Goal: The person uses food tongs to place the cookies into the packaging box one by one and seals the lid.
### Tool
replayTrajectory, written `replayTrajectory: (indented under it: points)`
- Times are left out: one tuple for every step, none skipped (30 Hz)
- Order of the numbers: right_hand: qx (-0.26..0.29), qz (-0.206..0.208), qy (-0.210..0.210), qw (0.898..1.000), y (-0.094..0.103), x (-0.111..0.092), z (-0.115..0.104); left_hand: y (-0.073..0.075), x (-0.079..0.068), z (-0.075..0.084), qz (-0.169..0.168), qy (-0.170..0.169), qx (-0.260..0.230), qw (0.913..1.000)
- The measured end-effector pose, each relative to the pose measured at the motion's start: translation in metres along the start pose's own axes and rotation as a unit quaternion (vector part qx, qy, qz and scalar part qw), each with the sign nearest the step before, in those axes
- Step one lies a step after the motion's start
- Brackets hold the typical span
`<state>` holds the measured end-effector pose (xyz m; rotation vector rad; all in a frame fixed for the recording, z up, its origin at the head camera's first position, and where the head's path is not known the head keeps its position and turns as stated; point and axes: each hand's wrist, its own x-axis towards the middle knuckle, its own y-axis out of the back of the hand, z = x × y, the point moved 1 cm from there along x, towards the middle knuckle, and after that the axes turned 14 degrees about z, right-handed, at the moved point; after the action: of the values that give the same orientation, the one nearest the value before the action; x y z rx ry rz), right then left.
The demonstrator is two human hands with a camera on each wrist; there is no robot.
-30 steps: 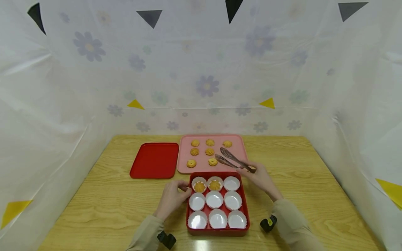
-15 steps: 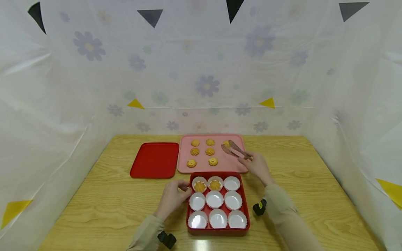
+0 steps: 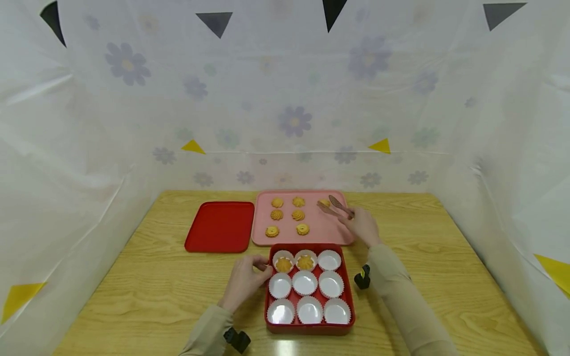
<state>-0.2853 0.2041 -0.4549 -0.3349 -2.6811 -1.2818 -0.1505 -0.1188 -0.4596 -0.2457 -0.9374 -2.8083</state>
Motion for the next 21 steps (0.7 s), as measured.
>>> replayTrajectory:
  points:
    - [-0.002,-0.004,-0.001,1.0,0.0,0.002,0.0,0.0,0.0,0.0,0.0,0.001,0.001,1.0]
    - [-0.003,-0.007,-0.003,1.0,-0.001,0.003,0.001,0.0,0.0,0.0,0.0,0.002,0.001,1.0]
    - [-0.004,-0.012,-0.004,1.0,-0.001,0.005,0.001,0.0,0.0,0.0,0.001,0.003,0.002,1.0]
    - [-0.008,-0.016,-0.005,1.0,-0.001,0.006,0.001,-0.001,0.0,0.0,0.001,0.003,0.003,1.0]
    - [-0.01,-0.018,-0.007,1.0,-0.001,0.007,0.001,-0.001,0.0,0.0,0.002,0.004,0.004,1.0]
    - [-0.012,-0.02,-0.009,1.0,-0.002,0.008,0.001,-0.001,0.0,0.0,0.002,-0.002,0.006,1.0]
    - [-0.013,-0.021,-0.011,1.0,-0.002,0.009,0.001,-0.001,0.0,0.0,0.002,-0.002,0.007,1.0]
    - [-0.015,-0.023,-0.013,1.0,-0.003,0.01,0.001,-0.001,0.0,0.0,0.003,-0.004,0.007,1.0]
    - [-0.017,-0.024,-0.014,0.999,-0.003,0.011,0.001,-0.001,0.0,0.001,0.003,-0.004,0.007,1.0]
    - [-0.019,-0.025,-0.016,0.999,-0.004,0.011,0.001,-0.001,0.0,0.001,0.003,-0.005,0.007,1.0]
    - [-0.02,-0.026,-0.018,0.999,-0.004,0.012,0.001,-0.001,0.0,0.001,0.003,-0.005,0.007,1.0]
    - [-0.023,-0.027,-0.017,0.999,-0.005,0.013,0.001,-0.001,0.0,0.001,0.002,-0.005,0.006,1.0]
    - [-0.025,-0.028,-0.018,0.999,-0.005,0.014,0.0,-0.001,0.0,0.0,0.002,0.001,0.004,1.0]
    - [-0.028,-0.029,-0.021,0.999,-0.005,0.014,0.0,-0.001,0.0,0.0,0.002,0.001,0.005,1.0]
    - [-0.031,-0.03,-0.022,0.999,-0.006,0.016,0.0,-0.001,0.0,0.0,0.001,0.003,0.004,1.0]
    - [-0.033,-0.03,-0.024,0.999,-0.006,0.016,0.0,-0.001,0.001,0.0,0.0,0.004,0.005,1.0]
    - [-0.037,-0.031,-0.026,0.999,-0.007,0.017,0.0,-0.001,0.001,-0.001,-0.001,0.005,0.005,1.0]
    - [-0.039,-0.032,-0.027,0.998,-0.007,0.018,-0.001,0.0,0.001,-0.001,-0.002,0.006,0.004,1.0]
    - [-0.04,-0.033,-0.029,0.998,-0.008,0.019,-0.001,0.0,0.001,-0.001,-0.002,0.007,0.003,1.0]
    - [-0.041,-0.034,-0.03,0.998,-0.008,0.019,-0.001,-0.001,0.001,-0.001,-0.002,0.007,0.003,1.0]
    - [-0.04,-0.035,-0.028,0.998,-0.008,0.02,-0.001,-0.001,0.001,-0.001,-0.001,0.006,0.002,1.0]
